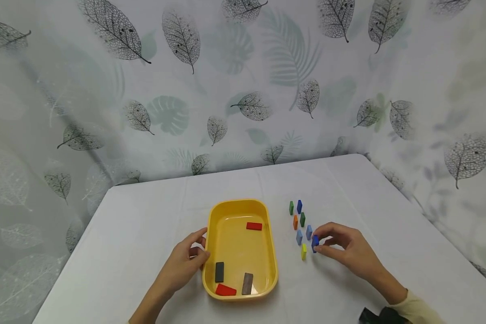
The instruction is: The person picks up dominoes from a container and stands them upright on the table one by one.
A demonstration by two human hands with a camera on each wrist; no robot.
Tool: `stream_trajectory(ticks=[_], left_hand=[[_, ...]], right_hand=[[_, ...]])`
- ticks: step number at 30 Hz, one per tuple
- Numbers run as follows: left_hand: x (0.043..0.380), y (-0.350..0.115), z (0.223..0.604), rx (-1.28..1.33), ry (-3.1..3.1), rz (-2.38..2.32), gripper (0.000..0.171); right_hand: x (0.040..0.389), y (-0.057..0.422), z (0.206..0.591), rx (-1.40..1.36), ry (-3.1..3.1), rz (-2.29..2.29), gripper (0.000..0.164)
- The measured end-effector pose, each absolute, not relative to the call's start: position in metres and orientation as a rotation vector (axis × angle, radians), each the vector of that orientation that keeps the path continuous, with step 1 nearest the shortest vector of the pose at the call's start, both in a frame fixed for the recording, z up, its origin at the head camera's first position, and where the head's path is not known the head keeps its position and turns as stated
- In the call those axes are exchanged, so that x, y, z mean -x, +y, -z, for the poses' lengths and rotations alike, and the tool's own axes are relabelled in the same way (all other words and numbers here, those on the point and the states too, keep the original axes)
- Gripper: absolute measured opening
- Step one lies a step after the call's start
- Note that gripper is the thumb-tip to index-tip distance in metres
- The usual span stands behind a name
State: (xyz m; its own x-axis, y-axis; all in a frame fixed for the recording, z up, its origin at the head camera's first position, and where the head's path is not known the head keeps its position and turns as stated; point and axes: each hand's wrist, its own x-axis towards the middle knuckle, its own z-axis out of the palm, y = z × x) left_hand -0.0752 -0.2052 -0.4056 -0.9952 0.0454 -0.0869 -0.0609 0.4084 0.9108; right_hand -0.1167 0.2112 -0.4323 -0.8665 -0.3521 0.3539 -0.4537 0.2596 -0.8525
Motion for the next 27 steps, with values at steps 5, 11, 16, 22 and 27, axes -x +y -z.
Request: stream_trajectory(ticks=[5,11,16,22,27], left_hand=[[0.075,-0.205,0.405,0.018,2.555,-1.649,0.06],[0.075,-0.205,0.404,0.016,2.552,-1.655,0.061],[0.074,-0.205,0.404,0.018,2.554,-1.651,0.061],[0.073,-0.204,0.405,0.022,2.543,-1.661,0.061],[0.073,-0.203,0.406,-0.002,2.543,-1.676,0.061]], right_hand=[[0.12,0.214,0.438,-0.771,-2.449,-1.71,0.024],[0.124,0.215,0.445,-0.767,-2.465,-1.732,0.024],[0.124,0.215,0.448,-0.737,-2.492,-1.716,0.024],[0.125,0.216,0.451,-0.742,-2.496,-1.726,0.025],[0.127,0.217,0.454,-0.764,-2.491,-1.731,0.025]])
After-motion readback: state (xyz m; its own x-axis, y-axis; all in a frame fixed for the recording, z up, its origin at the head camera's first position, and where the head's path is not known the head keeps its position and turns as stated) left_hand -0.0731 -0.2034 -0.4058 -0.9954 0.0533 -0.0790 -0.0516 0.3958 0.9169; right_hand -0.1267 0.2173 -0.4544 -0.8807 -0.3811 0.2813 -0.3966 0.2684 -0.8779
